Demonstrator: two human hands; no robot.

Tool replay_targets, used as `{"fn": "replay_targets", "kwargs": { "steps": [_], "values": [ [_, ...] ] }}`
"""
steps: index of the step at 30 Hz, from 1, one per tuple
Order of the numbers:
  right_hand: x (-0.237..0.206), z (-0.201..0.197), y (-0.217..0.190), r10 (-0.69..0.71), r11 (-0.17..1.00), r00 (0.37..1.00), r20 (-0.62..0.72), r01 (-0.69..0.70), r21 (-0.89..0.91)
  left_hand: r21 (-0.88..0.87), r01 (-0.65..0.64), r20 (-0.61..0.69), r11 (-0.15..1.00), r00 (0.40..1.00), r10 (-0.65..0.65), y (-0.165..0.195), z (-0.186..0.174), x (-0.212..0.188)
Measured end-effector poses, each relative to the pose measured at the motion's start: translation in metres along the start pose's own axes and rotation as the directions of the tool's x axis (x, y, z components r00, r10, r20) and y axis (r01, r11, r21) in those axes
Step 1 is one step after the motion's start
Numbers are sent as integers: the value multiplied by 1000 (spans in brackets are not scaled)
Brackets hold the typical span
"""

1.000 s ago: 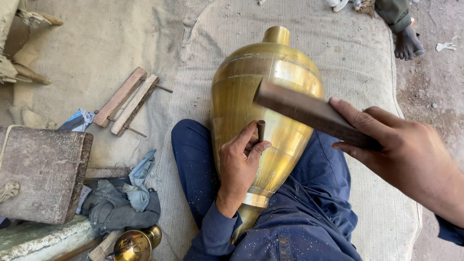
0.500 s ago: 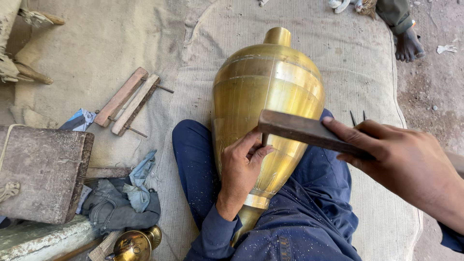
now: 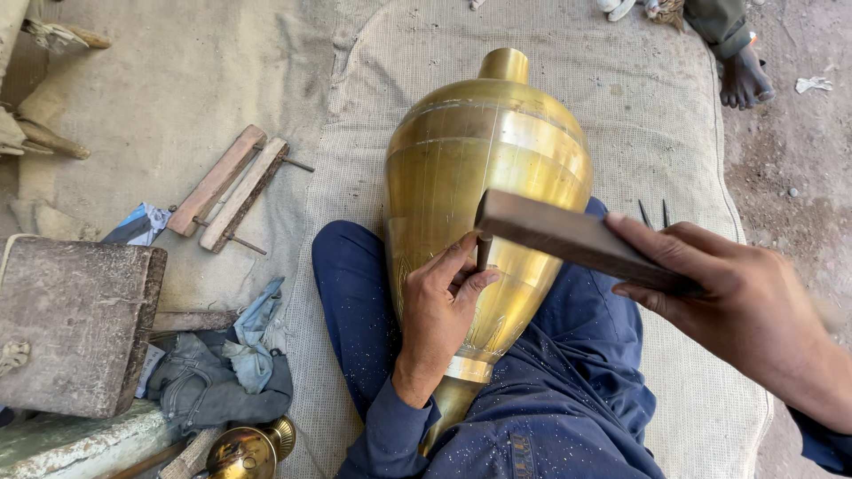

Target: The person sits on the ground and uses a hammer and chisel to engrave a floral pattern onto a large brass vessel. They repeatedly strike the chisel to create fine lines and details on the curved surface.

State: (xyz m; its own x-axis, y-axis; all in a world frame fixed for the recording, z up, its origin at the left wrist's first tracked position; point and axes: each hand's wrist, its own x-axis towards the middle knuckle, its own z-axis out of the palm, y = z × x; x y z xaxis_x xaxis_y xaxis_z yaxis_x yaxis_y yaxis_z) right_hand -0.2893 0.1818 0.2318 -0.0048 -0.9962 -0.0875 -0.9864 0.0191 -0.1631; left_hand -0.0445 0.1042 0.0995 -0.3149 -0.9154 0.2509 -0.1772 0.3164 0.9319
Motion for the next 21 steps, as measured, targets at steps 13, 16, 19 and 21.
{"fn": "replay_targets", "kwargs": {
  "steps": [13, 16, 19, 21],
  "values": [
    [-15, 13, 9, -25, 944, 991, -131, 66, 323, 50, -24, 62, 998, 998, 21, -4, -1, -6],
    [-20, 16, 10, 12, 1000, 998, 58, -11, -19, 60, -35, 51, 998, 998, 32, -3, -2, -5],
    [-22, 18, 8, -7, 919, 981, -194, 82, 386, 35, -44, 68, 998, 997, 42, -1, -3, -6],
    [-24, 18, 7, 57, 998, 996, 74, -58, 8, 48, -56, 68, 997, 996, 53, -1, -4, -6]
  ]
}}
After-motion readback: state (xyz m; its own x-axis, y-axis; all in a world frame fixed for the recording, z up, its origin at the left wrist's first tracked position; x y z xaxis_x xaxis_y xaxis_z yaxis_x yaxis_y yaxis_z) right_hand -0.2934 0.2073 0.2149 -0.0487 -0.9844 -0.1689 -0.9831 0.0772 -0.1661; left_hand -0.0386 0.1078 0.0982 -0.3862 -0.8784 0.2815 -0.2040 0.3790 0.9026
